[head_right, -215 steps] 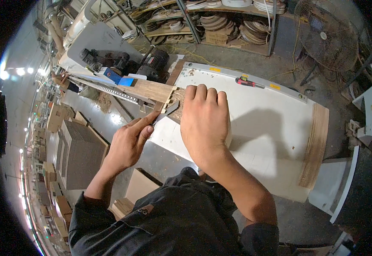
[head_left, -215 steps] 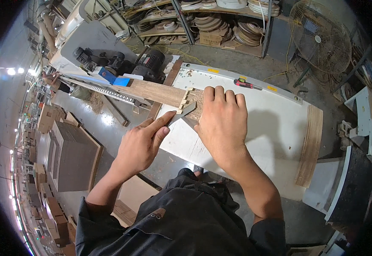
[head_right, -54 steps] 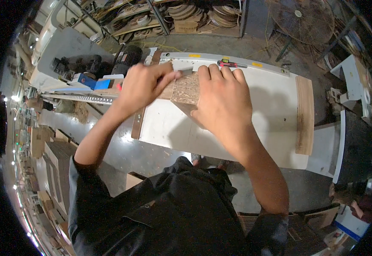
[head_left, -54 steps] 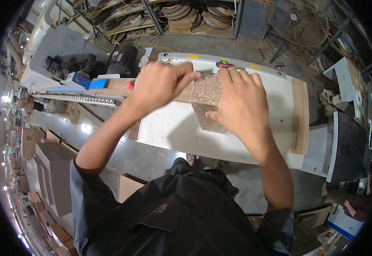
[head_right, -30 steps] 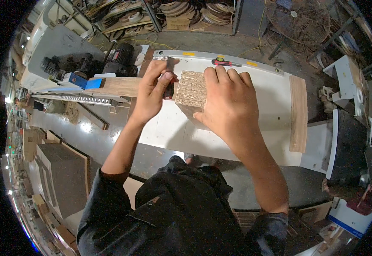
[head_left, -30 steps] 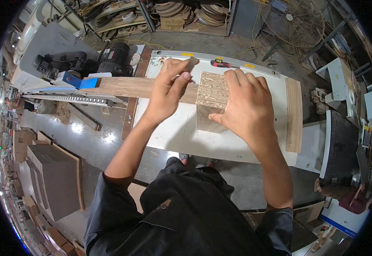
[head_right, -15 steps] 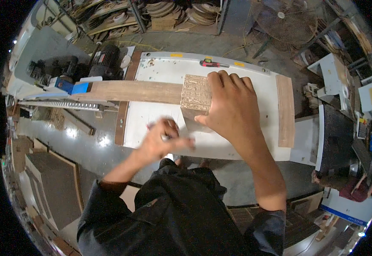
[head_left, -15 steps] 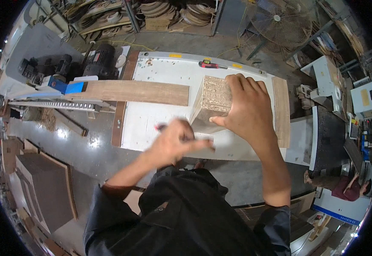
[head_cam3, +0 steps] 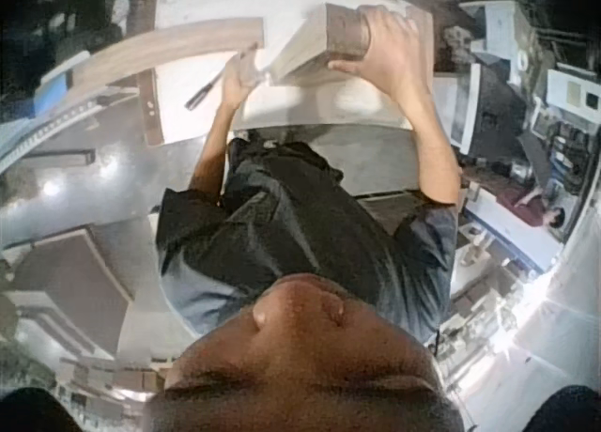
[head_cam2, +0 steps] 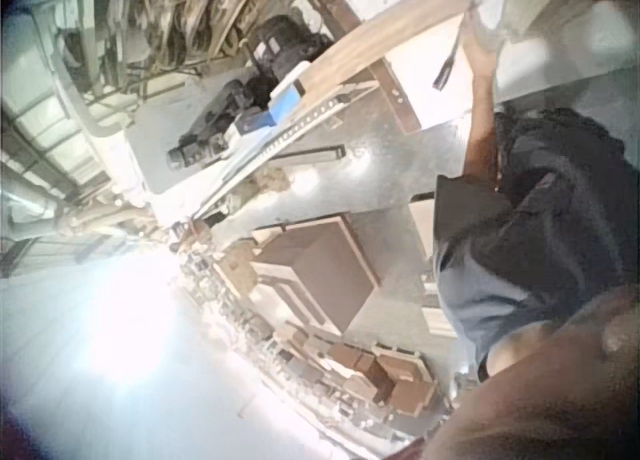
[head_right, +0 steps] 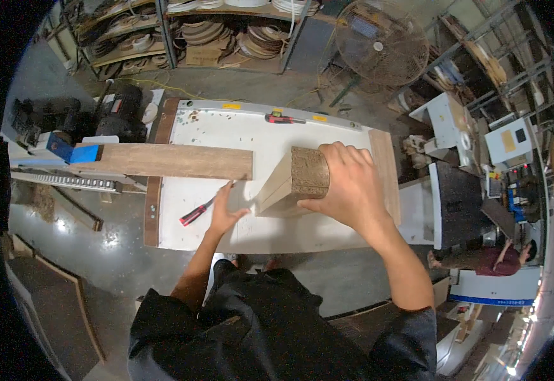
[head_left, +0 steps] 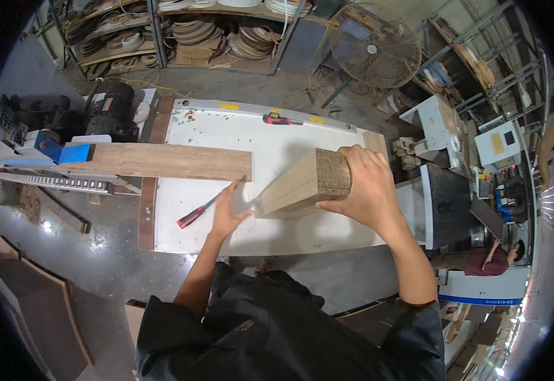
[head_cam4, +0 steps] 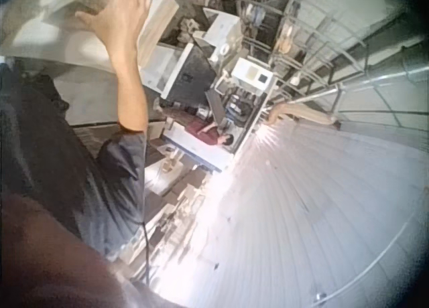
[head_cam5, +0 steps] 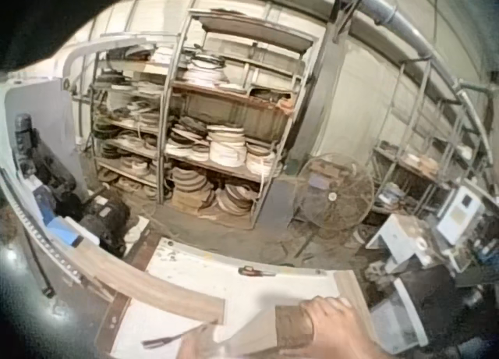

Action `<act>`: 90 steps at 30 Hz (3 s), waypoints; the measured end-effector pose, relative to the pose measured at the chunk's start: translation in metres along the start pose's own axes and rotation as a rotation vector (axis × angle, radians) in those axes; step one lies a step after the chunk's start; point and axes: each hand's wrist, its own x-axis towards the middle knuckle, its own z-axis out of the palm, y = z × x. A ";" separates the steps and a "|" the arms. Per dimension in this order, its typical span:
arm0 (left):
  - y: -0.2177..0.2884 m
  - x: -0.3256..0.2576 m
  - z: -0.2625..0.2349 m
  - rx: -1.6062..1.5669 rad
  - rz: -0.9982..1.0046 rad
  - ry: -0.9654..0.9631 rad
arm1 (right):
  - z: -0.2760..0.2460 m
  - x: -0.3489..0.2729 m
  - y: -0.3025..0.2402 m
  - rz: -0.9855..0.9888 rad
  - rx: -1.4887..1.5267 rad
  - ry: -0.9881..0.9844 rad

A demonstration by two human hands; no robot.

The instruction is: Operating wood processing machinery and manually filing/stacking finished wood panels.

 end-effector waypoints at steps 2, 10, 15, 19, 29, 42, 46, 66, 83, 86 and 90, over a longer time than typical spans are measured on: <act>0.016 0.015 0.031 -0.270 0.072 -0.132 | 0.000 0.001 -0.002 -0.002 -0.034 -0.021; -0.040 -0.003 0.099 0.021 -0.019 -0.553 | -0.005 -0.005 -0.005 0.016 -0.062 -0.024; -0.056 -0.007 0.099 -0.071 -0.024 -0.580 | -0.009 -0.018 0.016 -0.008 0.032 0.030; -0.043 -0.032 0.027 -0.077 -0.053 -0.525 | -0.002 -0.046 0.080 0.084 0.303 0.078; 0.116 -0.267 -0.244 -0.504 -0.992 -0.178 | 0.274 -0.045 0.135 0.525 1.574 -0.718; 0.303 -0.621 -0.167 -0.698 -1.065 1.596 | 0.315 -0.028 -0.278 -0.258 1.203 -1.351; 0.306 -0.708 -0.143 -0.703 -0.951 1.946 | 0.303 -0.071 -0.439 -0.455 1.012 -1.474; 0.283 -0.917 -0.205 -0.706 -0.885 2.779 | 0.284 -0.360 -1.038 -0.977 0.287 -1.669; 0.121 -1.151 -0.382 -0.762 -0.976 3.131 | 0.458 -0.629 -1.467 -1.291 -0.161 -1.720; 0.093 -1.188 -0.383 -0.763 -1.069 3.185 | 0.478 -0.668 -1.491 -1.491 -0.159 -1.577; 0.041 -1.246 -0.364 -0.691 -1.136 3.196 | 0.529 -0.720 -1.514 -1.431 -0.158 -1.641</act>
